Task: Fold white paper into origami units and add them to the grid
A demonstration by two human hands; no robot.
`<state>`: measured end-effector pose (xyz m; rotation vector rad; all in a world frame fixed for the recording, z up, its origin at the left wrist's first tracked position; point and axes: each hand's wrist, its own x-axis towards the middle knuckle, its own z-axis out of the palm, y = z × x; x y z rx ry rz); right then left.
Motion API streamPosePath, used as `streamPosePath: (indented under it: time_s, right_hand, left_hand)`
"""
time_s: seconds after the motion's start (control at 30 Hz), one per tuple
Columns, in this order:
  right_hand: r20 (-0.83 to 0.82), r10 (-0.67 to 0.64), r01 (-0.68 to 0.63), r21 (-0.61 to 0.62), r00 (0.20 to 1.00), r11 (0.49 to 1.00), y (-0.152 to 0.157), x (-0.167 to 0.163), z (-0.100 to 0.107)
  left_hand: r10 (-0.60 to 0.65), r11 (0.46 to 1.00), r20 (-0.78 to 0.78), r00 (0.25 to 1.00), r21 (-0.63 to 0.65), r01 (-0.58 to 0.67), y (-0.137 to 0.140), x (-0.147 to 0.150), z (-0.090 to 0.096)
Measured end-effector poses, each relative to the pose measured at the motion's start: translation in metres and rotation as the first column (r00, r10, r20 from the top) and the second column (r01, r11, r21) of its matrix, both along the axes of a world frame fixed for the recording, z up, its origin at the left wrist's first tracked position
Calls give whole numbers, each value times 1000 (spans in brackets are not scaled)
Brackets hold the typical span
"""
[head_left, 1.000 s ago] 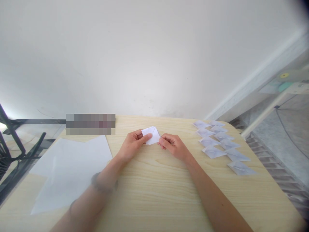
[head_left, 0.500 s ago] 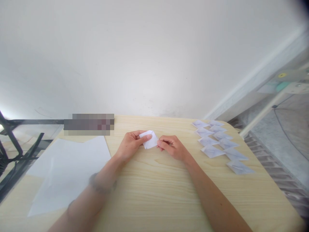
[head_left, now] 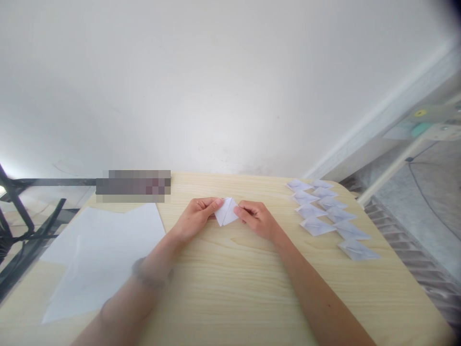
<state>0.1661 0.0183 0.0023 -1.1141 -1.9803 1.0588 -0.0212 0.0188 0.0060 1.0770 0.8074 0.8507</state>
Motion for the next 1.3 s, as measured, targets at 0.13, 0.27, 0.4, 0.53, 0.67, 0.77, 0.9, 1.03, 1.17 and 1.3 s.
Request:
streamPosePath:
  time_s: [0.13,0.27,0.4,0.53,0.67,0.77,0.9,1.03,1.17,1.3]
  right_hand:
    - [7,9,-9,-11,1000,1000,0,1,1]
    - [5,-23,23,-5,1000,1000,1,-1,0]
    - [-13,-93,92,-19,996,996,2,-2,-3]
    - [-18,-143,143,-11,990,990,0,-3,-3]
    - [-71,-133,131,-32,988,991,-1,-5,-3]
    - [-114,-119,112,-69,986,991,-1,-5,-3]
    - [-105,-123,117,-65,987,991,0,-3,-5]
    - [-140,-188,176,-93,972,980,1,-2,-6]
    - [-99,-195,188,-79,976,979,1,-2,-6]
    - [-27,-111,109,-71,993,991,2,-1,-4]
  left_hand:
    - [-14,1000,7,1000,0,14,1,-1,0]
    - [7,1000,-12,1000,7,-7,1,0,0]
    - [42,999,-29,999,13,-42,0,2,1]
    - [65,998,-79,995,12,-64,-1,3,3]
    - [95,994,-162,982,71,-84,-1,3,4]
    - [64,987,-254,965,156,-25,-2,4,3]
    - [75,978,-317,945,209,-7,-3,5,3]
    - [98,980,-315,944,196,-36,-3,6,0]
    - [119,987,-196,973,128,-95,-1,6,-4]
    - [152,986,-83,985,82,-145,2,4,-4]
